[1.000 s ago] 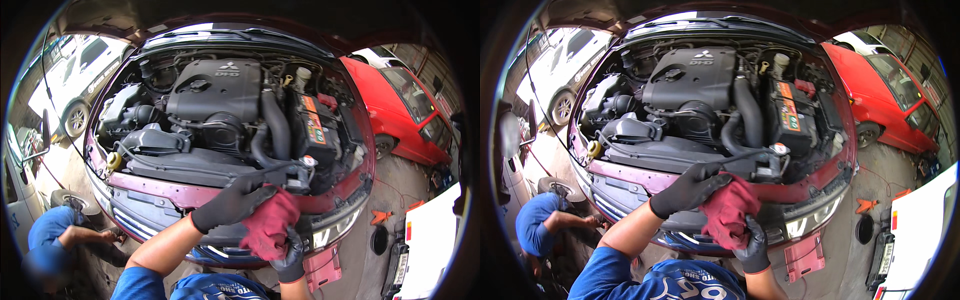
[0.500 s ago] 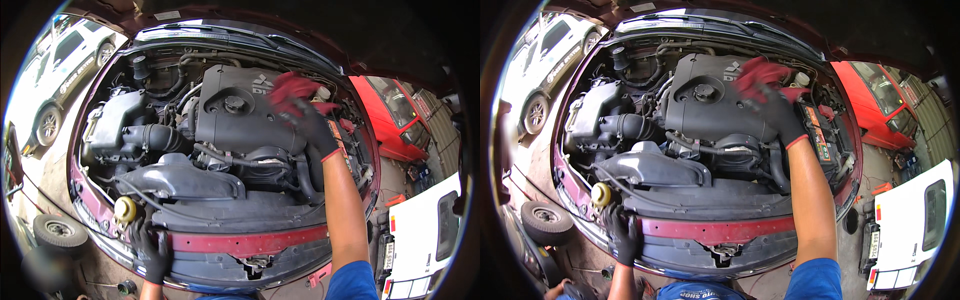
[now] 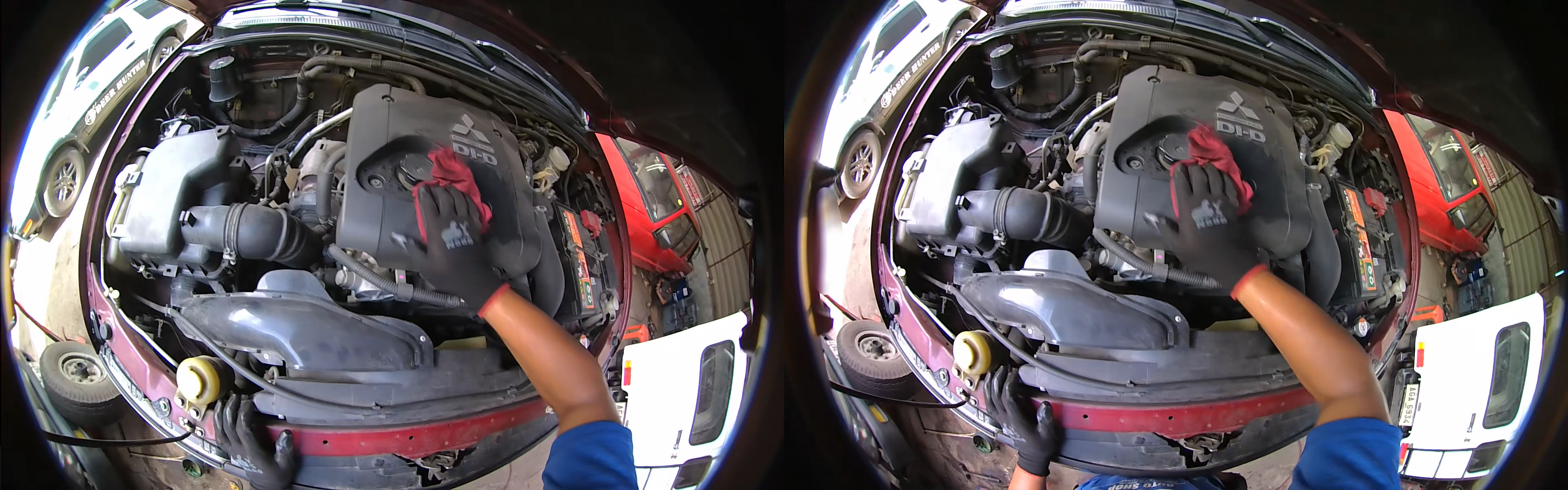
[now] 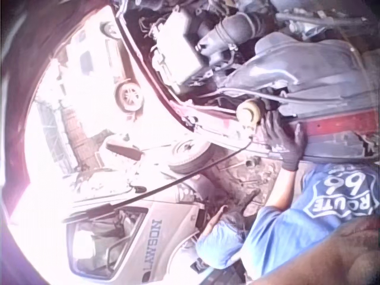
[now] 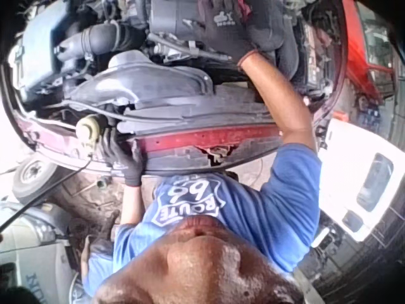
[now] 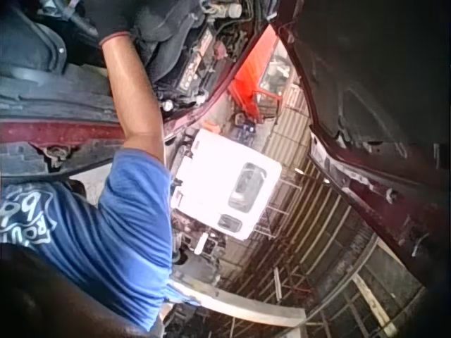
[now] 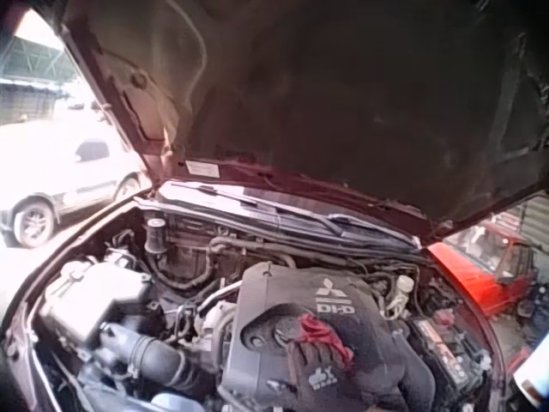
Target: The person uses a compressed air nozzle to blow dust off the engine bay of a maroon car, then wipes the surfaces with a red cloth. The person cleans around the battery, engine cover, and front radiator area.
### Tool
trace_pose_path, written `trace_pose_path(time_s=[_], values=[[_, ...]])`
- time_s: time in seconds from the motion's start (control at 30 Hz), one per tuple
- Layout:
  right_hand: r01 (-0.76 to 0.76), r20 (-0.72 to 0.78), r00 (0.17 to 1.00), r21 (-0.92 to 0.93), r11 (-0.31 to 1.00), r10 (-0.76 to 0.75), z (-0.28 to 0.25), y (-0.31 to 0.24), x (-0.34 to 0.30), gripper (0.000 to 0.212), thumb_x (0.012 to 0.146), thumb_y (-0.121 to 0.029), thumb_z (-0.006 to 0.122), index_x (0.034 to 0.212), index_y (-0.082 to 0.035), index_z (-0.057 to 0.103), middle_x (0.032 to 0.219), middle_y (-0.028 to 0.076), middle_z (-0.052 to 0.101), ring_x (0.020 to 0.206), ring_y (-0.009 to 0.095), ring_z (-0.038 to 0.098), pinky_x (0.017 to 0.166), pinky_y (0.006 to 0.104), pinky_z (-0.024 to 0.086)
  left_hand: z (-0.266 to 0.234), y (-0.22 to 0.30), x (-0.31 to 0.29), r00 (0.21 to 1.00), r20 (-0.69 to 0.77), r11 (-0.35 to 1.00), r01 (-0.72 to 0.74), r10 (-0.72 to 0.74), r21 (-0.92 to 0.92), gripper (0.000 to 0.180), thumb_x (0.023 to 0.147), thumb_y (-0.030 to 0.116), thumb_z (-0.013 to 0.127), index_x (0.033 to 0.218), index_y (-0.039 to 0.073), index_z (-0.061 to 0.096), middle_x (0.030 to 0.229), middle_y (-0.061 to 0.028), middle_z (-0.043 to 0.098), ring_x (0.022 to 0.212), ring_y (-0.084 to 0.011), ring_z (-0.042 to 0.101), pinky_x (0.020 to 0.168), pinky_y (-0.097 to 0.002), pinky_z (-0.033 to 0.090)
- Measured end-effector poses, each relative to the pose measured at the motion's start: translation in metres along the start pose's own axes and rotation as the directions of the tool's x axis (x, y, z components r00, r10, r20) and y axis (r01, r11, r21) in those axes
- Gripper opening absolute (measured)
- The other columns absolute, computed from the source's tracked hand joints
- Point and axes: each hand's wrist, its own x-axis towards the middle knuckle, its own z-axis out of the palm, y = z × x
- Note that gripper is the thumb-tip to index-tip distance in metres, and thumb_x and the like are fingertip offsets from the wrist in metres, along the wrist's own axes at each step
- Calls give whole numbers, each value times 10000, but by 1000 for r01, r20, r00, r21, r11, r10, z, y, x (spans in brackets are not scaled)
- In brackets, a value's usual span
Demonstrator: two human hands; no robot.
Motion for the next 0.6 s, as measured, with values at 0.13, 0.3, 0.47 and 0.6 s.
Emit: trace_pose_path(time_s=[0.13, 0.3, 0.47, 0.6], values=[[-142, 51, 989, 118, 983, 137, 8, -33, 25, 787, 920, -490, 639, 1480, 17, 419, 1334, 247, 517, 1243, 412, 491, 1058, 540, 374, 1, 2, -1, 1000, -3, 1000, 24, -24, -14, 692, 957, 506, 495, 1393, -31, 511, 1426, -266, 506, 1392, -469, 391, 1172, -581, 249], [-63, -159, 983, 173, 983, 91, -7, -78, 75, 780, 937, -495, 603, 1468, 47, 423, 1242, 273, 570, 1133, 434, 552, 978, 515, 439, 2, 3, 1, 998, -46, 999, -34, 36, 40, 634, 949, 451, 538, 1358, -33, 521, 1390, -258, 534, 1363, -467, 421, 1167, -573, 269], [88, -6, 996, 151, 985, -88, -2, -21, 21, 753, 950, -492, 608, 1466, 30, 441, 1381, 263, 550, 1321, 421, 516, 1162, 523, 344, 3, 6, 2, 999, -42, 1000, -22, 23, 11, 649, 949, 488, 534, 1353, -20, 530, 1379, -249, 540, 1360, -459, 423, 1166, -576, 263], [311, -146, 944, 83, 947, -297, 25, 70, -9, 579, 918, -408, 642, 1403, -111, 535, 1342, 168, 578, 1293, 358, 529, 1161, 547, 312, 0, 6, 1, 1000, -28, 1000, 10, -11, -2, 688, 945, 539, 521, 1346, -19, 536, 1357, -250, 547, 1353, -463, 423, 1162, -585, 253]])
